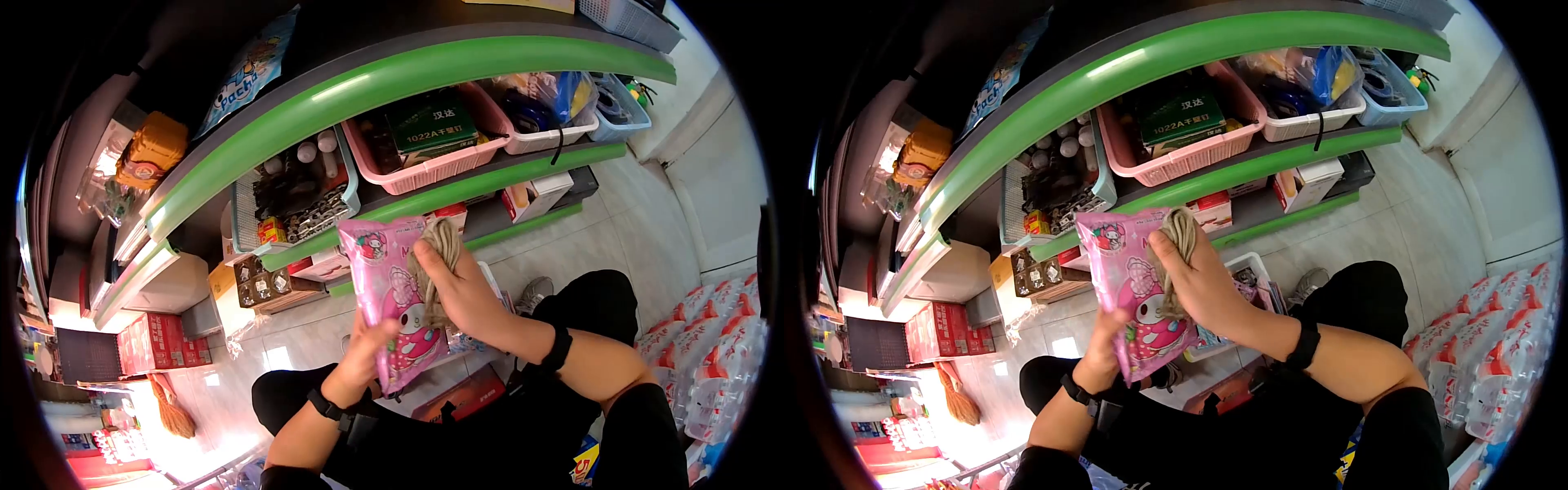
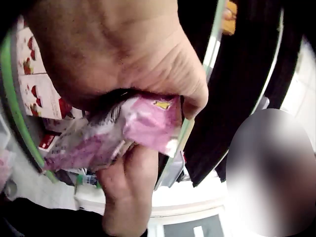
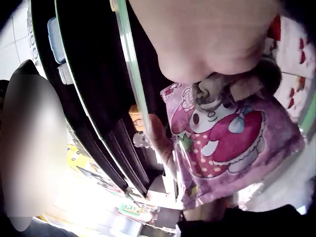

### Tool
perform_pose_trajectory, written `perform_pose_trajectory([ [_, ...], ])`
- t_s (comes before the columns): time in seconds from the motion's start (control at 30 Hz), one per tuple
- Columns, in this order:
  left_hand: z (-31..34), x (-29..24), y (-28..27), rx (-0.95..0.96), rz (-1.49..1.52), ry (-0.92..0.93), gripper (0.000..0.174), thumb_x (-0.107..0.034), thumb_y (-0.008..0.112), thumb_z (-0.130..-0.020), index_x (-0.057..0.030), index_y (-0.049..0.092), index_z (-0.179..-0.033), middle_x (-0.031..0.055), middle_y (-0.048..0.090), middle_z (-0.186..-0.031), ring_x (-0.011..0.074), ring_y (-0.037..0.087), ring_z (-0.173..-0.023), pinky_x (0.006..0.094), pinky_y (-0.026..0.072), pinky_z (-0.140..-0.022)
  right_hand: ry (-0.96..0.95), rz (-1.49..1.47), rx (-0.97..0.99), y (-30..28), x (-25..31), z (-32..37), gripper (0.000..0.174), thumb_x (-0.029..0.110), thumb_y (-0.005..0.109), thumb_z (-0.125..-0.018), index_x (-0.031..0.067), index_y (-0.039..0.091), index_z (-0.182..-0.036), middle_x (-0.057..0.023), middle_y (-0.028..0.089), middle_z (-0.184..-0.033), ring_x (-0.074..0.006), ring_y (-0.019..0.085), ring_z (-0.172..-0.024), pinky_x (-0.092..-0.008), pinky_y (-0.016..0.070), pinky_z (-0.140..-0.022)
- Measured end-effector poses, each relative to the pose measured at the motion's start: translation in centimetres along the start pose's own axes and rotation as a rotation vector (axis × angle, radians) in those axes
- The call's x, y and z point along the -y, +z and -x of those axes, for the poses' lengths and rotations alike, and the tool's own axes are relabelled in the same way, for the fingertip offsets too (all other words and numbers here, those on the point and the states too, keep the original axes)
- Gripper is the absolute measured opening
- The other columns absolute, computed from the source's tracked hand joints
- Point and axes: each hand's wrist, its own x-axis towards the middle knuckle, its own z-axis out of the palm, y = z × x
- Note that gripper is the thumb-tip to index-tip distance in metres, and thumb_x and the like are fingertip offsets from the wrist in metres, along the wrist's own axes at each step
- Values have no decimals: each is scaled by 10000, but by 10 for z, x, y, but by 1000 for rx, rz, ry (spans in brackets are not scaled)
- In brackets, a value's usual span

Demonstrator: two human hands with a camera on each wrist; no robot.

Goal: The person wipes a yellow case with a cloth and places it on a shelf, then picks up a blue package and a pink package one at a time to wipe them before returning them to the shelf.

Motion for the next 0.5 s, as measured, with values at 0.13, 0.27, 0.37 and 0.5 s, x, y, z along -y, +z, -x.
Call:
perform_pose_trajectory([
  [0.13,-2,2,9,-56,-148,-16,1008,176,606,-811,-120,146,-1658,90,505,-1493,220,538,-1325,382,468,-1084,-87,64,-114,-6,-1,-14,356,341,548,-1094,-9,561,-1153,-112,623,-957,-235,588,-893,-346,480,-862],
  [0.27,7,-8,-4,-35,13,-174,761,87,577,-819,-11,388,-1549,164,625,-1378,280,627,-1242,411,507,-1059,-103,3,-199,-19,-1,-29,365,340,560,-1092,-24,587,-1119,-84,637,-960,-188,570,-872,-332,476,-836],
  [0.37,9,-21,0,-35,55,-203,646,4,563,-832,33,480,-1472,190,661,-1329,313,662,-1199,435,531,-1040,-6,-118,-218,-26,-4,-34,438,411,598,-1073,-21,621,-1141,-44,681,-1045,-121,592,-928,-308,482,-856],
  [0.5,-5,-21,-8,-61,139,-247,573,-58,545,-872,69,499,-1428,214,667,-1299,323,685,-1155,450,566,-1005,233,-471,-240,-36,0,-43,459,472,609,-1049,36,664,-1184,-44,701,-1093,-124,631,-967,-296,501,-888],
])
